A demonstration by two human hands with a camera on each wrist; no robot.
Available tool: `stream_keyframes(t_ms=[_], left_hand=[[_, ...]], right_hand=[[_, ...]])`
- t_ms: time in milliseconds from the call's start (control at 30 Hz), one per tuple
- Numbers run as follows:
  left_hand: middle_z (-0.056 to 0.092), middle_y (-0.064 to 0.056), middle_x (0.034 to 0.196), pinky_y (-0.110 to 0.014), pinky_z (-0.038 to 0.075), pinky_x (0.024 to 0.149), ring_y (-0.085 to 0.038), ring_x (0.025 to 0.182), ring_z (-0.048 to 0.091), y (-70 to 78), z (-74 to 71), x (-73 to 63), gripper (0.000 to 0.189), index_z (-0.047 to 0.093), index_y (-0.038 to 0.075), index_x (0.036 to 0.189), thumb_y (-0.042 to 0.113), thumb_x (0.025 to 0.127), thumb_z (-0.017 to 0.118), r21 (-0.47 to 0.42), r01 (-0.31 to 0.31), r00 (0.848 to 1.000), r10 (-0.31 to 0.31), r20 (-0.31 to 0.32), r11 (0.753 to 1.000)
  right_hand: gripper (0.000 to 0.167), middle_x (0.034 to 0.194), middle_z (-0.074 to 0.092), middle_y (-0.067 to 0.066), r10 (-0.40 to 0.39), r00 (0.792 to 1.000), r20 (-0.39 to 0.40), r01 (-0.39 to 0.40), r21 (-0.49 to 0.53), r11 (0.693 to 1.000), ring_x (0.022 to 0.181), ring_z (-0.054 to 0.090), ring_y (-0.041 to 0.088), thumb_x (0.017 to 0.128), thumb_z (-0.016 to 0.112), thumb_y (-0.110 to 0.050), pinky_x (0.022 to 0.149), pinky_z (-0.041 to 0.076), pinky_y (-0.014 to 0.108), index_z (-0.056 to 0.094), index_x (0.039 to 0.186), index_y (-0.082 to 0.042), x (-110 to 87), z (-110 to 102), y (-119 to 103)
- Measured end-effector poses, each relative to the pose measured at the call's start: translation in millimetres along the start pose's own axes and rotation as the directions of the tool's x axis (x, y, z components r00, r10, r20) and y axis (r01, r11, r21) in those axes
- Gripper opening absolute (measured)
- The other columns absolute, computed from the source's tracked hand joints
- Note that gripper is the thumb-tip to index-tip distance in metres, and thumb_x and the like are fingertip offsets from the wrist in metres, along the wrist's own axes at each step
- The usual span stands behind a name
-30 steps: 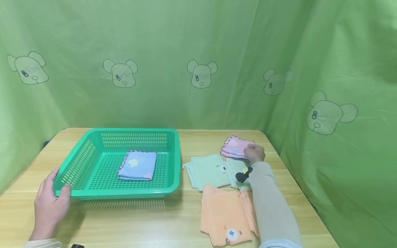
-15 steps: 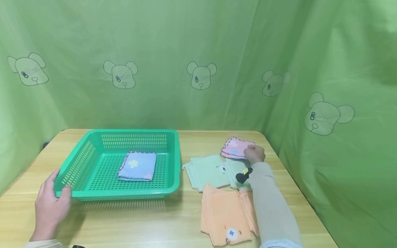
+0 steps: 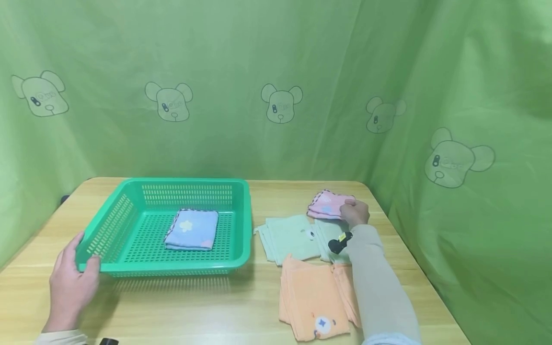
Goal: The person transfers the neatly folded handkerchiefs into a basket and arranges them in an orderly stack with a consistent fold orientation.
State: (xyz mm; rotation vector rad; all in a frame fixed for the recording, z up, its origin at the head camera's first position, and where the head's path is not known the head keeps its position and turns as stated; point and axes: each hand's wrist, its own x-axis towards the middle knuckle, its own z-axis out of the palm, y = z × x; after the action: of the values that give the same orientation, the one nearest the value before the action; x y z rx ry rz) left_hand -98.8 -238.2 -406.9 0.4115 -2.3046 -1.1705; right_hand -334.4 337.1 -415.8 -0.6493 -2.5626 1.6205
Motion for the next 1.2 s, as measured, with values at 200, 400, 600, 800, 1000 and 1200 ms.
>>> stream_keyframes(t_ms=[200,400,600,800,1000,1200], left_hand=[[0.030,-0.025,0.152,-0.071,0.019,0.107,-0.051,0.134,0.028,0.5,0.3,0.7,0.061,0.029,0.008,0.152,0.009,0.093,0.046,-0.001,-0.007,1.000,0.007,-0.003,1.000],[0.031,-0.024,0.151,-0.071,0.019,0.107,-0.051,0.135,0.028,1.9,2.2,1.8,0.060,0.031,0.008,0.151,0.010,0.093,0.047,-0.003,-0.026,1.000,0.025,-0.007,1.000],[0.031,-0.024,0.151,-0.070,0.020,0.107,-0.051,0.135,0.028,1.1,1.3,1.5,0.060,0.031,0.008,0.151,0.010,0.093,0.046,0.000,-0.025,1.000,0.025,-0.012,1.000],[0.031,-0.024,0.151,-0.071,0.020,0.106,-0.050,0.134,0.029,0.8,1.4,1.1,0.060,0.031,0.007,0.151,0.009,0.093,0.046,0.007,-0.029,1.000,0.029,-0.012,1.000],[0.031,-0.026,0.151,-0.070,0.020,0.107,-0.051,0.134,0.028,0.0,0.8,0.7,0.060,0.030,0.006,0.151,0.009,0.093,0.047,0.010,-0.025,1.000,0.025,-0.010,1.000],[0.031,-0.025,0.151,-0.069,0.020,0.108,-0.050,0.135,0.029,0.3,0.6,0.7,0.059,0.031,0.006,0.150,0.009,0.093,0.047,0.007,-0.023,1.000,0.023,-0.014,1.000]], right_hand=[[0.062,0.150,0.036,0.021,-0.016,1.000,0.002,0.016,0.021,1.000,0.134,0.035,0.037,0.085,0.054,-0.006,0.107,0.038,0.043,0.040,0.146,-0.003,-3.3,-1,-6],[0.063,0.148,0.039,0.019,-0.031,1.000,-0.005,0.031,0.025,0.999,0.120,0.046,0.030,0.085,0.055,-0.006,0.093,0.047,0.031,0.040,0.146,-0.005,-3.6,-2,-10],[0.063,0.146,0.042,0.018,-0.045,0.999,-0.012,0.045,0.064,0.997,0.104,0.049,0.020,0.083,0.057,-0.005,0.076,0.050,0.019,0.043,0.145,-0.005,-5.2,2,-16],[0.063,0.147,0.040,0.018,-0.050,0.999,-0.004,0.050,0.057,0.997,0.113,0.046,0.025,0.085,0.055,-0.007,0.086,0.047,0.025,0.041,0.146,-0.005,-10.3,3,-23],[0.063,0.147,0.040,0.018,-0.062,0.998,0.005,0.061,0.066,0.996,0.106,0.050,0.021,0.086,0.055,-0.007,0.084,0.049,0.025,0.040,0.147,-0.006,-11.6,2,-29],[0.062,0.146,0.040,0.016,-0.055,0.998,0.020,0.053,0.104,0.993,0.086,0.052,0.012,0.087,0.055,-0.006,0.080,0.053,0.026,0.040,0.147,-0.008,-10.5,2,-32]])
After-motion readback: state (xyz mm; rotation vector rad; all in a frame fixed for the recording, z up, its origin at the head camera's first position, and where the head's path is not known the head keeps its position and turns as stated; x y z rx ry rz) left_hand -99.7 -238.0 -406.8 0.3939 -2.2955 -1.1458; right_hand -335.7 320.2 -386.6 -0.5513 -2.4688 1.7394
